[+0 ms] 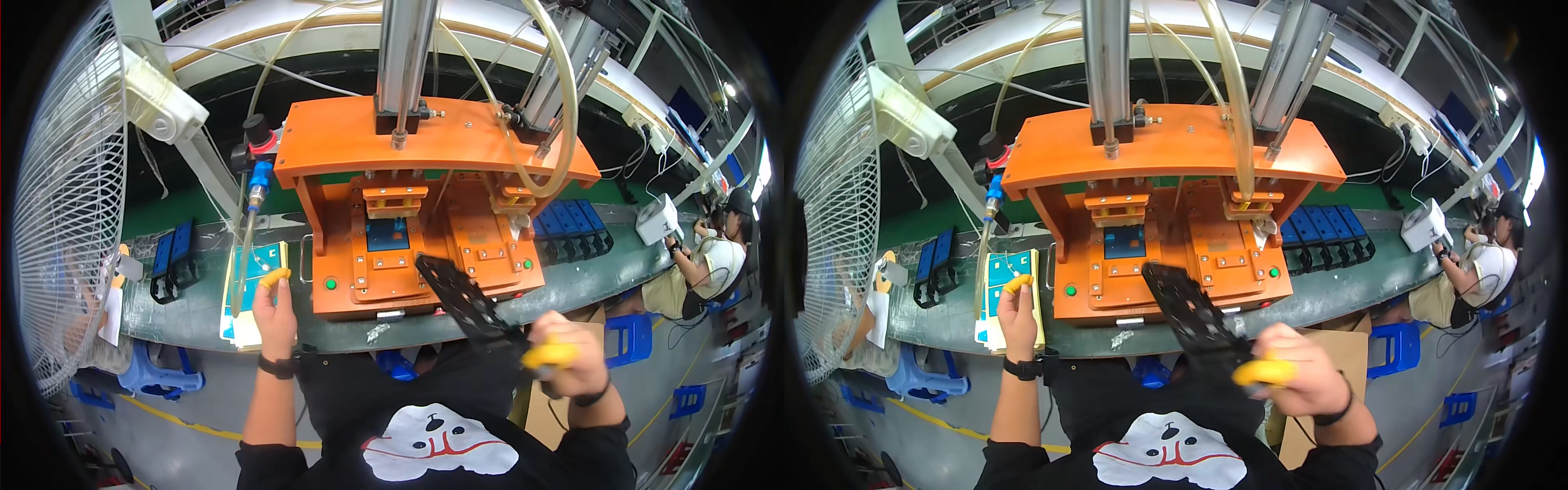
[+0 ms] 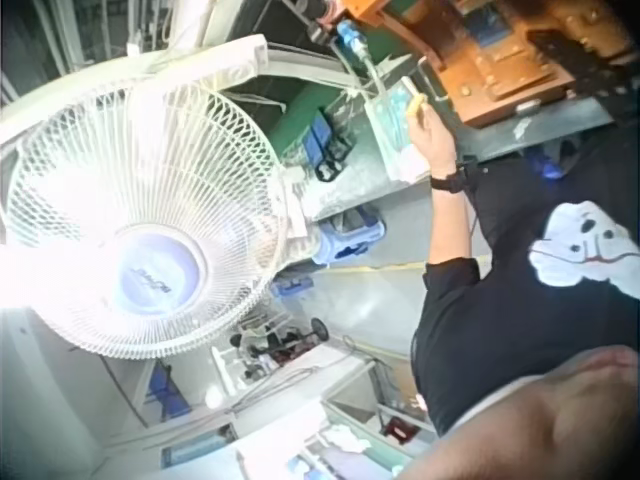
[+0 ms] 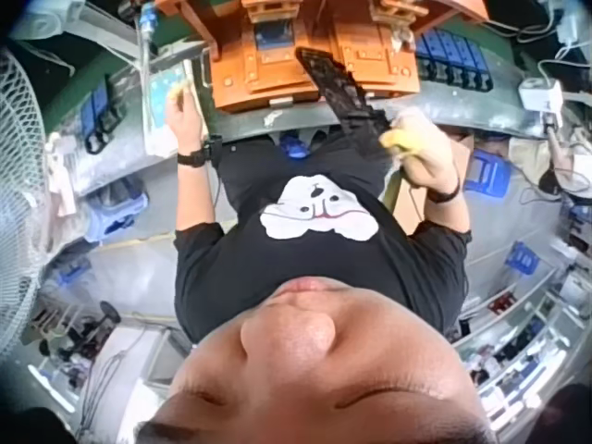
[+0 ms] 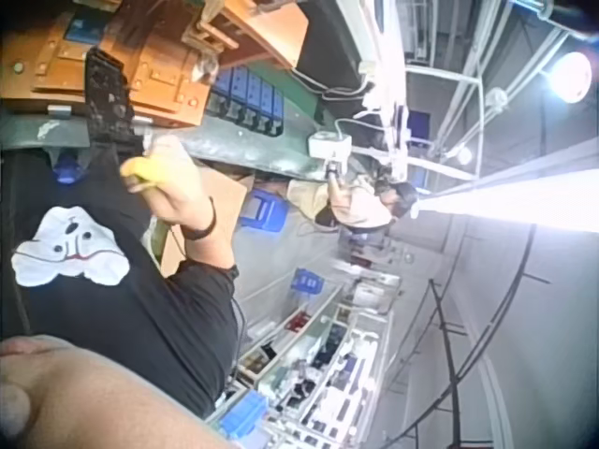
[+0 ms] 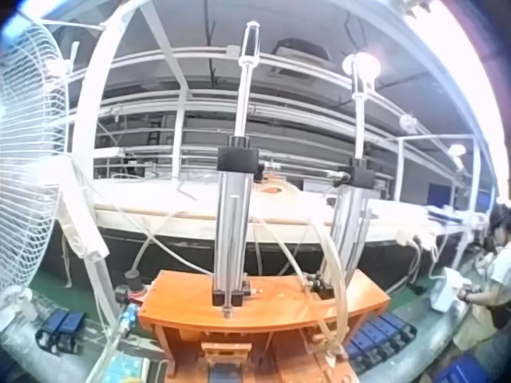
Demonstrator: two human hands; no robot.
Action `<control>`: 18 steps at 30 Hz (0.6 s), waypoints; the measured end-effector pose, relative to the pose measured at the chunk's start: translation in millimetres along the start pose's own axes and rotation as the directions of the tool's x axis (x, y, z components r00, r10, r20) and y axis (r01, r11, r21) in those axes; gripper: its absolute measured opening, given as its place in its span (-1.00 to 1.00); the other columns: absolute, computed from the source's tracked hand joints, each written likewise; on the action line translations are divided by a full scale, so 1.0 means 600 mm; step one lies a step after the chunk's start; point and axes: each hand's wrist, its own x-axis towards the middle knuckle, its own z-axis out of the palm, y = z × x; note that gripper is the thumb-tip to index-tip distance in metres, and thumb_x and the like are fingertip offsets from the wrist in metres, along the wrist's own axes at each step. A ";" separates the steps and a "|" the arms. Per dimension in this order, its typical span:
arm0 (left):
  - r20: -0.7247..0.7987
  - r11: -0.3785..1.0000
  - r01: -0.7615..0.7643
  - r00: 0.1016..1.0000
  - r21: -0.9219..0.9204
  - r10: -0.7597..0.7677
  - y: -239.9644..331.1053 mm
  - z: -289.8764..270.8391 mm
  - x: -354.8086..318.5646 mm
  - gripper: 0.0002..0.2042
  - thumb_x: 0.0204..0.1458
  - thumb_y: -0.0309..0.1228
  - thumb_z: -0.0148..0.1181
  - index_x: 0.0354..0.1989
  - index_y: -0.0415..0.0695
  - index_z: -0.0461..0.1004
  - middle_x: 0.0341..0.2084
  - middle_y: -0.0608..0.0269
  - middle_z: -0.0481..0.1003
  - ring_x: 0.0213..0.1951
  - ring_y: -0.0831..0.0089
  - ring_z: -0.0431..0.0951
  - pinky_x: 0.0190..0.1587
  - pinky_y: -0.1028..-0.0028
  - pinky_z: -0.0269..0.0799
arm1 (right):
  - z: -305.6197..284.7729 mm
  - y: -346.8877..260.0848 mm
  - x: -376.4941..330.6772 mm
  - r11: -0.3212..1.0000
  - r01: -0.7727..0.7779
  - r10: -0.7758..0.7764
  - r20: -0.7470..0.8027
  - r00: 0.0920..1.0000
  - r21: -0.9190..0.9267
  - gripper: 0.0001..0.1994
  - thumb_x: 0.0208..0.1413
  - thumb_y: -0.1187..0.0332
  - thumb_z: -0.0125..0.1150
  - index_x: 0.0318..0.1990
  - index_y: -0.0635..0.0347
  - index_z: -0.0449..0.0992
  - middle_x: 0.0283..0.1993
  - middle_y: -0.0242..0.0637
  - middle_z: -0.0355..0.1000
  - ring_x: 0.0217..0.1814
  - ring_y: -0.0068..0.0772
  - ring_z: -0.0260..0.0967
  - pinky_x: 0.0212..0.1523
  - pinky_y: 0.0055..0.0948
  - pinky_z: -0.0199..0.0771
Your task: Operating a pneumatic press machine to process and assemble small blue plastic components at a factory workbench.
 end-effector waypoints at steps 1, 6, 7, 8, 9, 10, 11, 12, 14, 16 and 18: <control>0.020 0.968 0.027 0.999 0.250 -0.033 -0.020 -0.027 -0.004 -0.79 0.25 -0.44 0.18 -0.02 -0.28 0.53 -0.03 0.08 0.54 0.04 0.28 0.53 0.12 0.32 0.42 | 0.023 0.011 0.023 0.994 0.061 -0.054 0.076 0.996 -0.094 -0.73 -0.11 0.51 0.39 -0.18 0.21 0.58 -0.43 -0.31 0.38 -0.35 -0.17 0.36 -0.21 -0.26 0.37; 0.214 0.572 -0.233 0.971 0.786 0.102 -0.043 -0.085 -0.013 -0.65 -0.08 -0.39 0.46 -0.14 -0.25 0.54 -0.13 -0.10 0.52 -0.04 -0.14 0.51 0.04 0.11 0.43 | 0.134 0.089 0.119 0.871 0.280 -0.230 0.169 0.958 -0.404 -0.62 -0.16 0.52 0.32 -0.07 0.17 0.59 -0.51 -0.38 0.24 -0.41 -0.27 0.30 -0.19 -0.32 0.26; 0.231 0.566 -0.255 0.966 0.784 0.115 -0.046 -0.088 -0.013 -0.64 -0.08 -0.37 0.47 -0.14 -0.25 0.54 -0.13 -0.09 0.52 -0.05 -0.13 0.52 0.02 0.10 0.45 | 0.153 0.101 0.138 0.864 0.277 -0.241 0.138 0.961 -0.420 -0.68 -0.13 0.52 0.28 -0.12 0.15 0.59 -0.52 -0.39 0.23 -0.41 -0.29 0.30 -0.18 -0.32 0.26; 0.249 0.563 -0.277 0.960 0.779 0.128 -0.046 -0.090 -0.012 -0.63 -0.09 -0.35 0.48 -0.14 -0.26 0.54 -0.13 -0.08 0.53 -0.06 -0.12 0.54 0.00 0.08 0.46 | 0.165 0.116 0.151 0.842 0.288 -0.236 0.169 0.957 -0.455 -0.73 -0.12 0.51 0.28 -0.18 0.14 0.58 -0.51 -0.39 0.26 -0.40 -0.28 0.32 -0.18 -0.31 0.28; 0.254 0.562 -0.274 0.960 0.780 0.116 -0.042 -0.086 -0.011 -0.59 -0.12 -0.33 0.51 -0.14 -0.26 0.53 -0.11 -0.08 0.53 -0.06 -0.11 0.55 -0.03 0.07 0.48 | 0.178 0.132 0.160 0.843 0.272 -0.216 0.170 0.961 -0.464 -0.78 -0.09 0.50 0.28 -0.22 0.14 0.57 -0.49 -0.38 0.28 -0.37 -0.27 0.33 -0.18 -0.29 0.28; 0.253 0.563 -0.275 0.960 0.779 0.118 -0.038 -0.084 -0.010 -0.59 -0.12 -0.33 0.51 -0.14 -0.26 0.53 -0.11 -0.08 0.53 -0.06 -0.11 0.55 -0.03 0.07 0.48 | 0.188 0.142 0.167 0.843 0.255 -0.195 0.172 0.966 -0.474 -0.84 -0.05 0.49 0.28 -0.25 0.14 0.56 -0.47 -0.38 0.31 -0.34 -0.25 0.35 -0.17 -0.27 0.29; 0.240 0.573 -0.250 0.966 0.781 0.094 -0.035 -0.084 -0.010 -0.58 -0.13 -0.32 0.52 -0.14 -0.26 0.54 -0.12 -0.07 0.54 -0.06 -0.10 0.55 -0.03 0.07 0.48 | 0.194 0.143 0.175 0.843 0.260 -0.199 0.178 0.964 -0.470 -0.84 -0.05 0.49 0.28 -0.25 0.14 0.56 -0.47 -0.38 0.31 -0.34 -0.25 0.35 -0.17 -0.27 0.29; 0.227 0.582 -0.225 0.971 0.781 0.070 -0.033 -0.083 -0.011 -0.57 -0.15 -0.31 0.53 -0.14 -0.25 0.54 -0.13 -0.06 0.55 -0.06 -0.10 0.55 -0.03 0.07 0.48 | 0.199 0.143 0.181 0.856 0.216 -0.148 0.177 0.973 -0.469 -0.83 0.00 0.46 0.29 -0.21 0.16 0.56 -0.40 -0.32 0.36 -0.24 -0.20 0.38 -0.11 -0.24 0.32; 0.217 0.577 -0.244 0.969 0.780 0.117 -0.039 -0.082 -0.012 -0.58 -0.15 -0.32 0.54 -0.16 -0.24 0.54 -0.21 -0.02 0.55 -0.13 -0.09 0.56 -0.08 0.07 0.49 | 0.209 0.138 0.191 0.868 0.175 -0.098 0.186 0.978 -0.465 -0.82 0.05 0.42 0.30 -0.17 0.18 0.55 -0.33 -0.26 0.41 -0.15 -0.15 0.42 -0.05 -0.20 0.35; 0.199 0.521 -0.275 0.960 0.808 0.198 -0.045 -0.081 -0.011 -0.63 -0.13 -0.34 0.52 -0.19 -0.23 0.53 -0.26 0.00 0.55 -0.17 -0.07 0.57 -0.12 0.08 0.49 | 0.213 0.123 0.202 0.849 0.101 -0.107 0.019 0.994 -0.519 -0.66 0.08 0.31 0.35 -0.01 0.22 0.52 -0.13 -0.09 0.48 0.03 0.01 0.41 0.12 -0.15 0.36; 0.185 0.528 -0.246 0.969 0.813 0.167 -0.051 -0.083 -0.006 -0.66 -0.11 -0.36 0.50 -0.20 -0.22 0.53 -0.26 0.00 0.55 -0.16 -0.06 0.56 -0.13 0.09 0.48 | 0.213 0.121 0.202 0.823 0.084 -0.072 0.043 0.996 -0.562 -0.48 0.05 0.21 0.40 0.12 0.31 0.45 -0.01 0.07 0.47 0.11 0.17 0.40 0.25 -0.07 0.32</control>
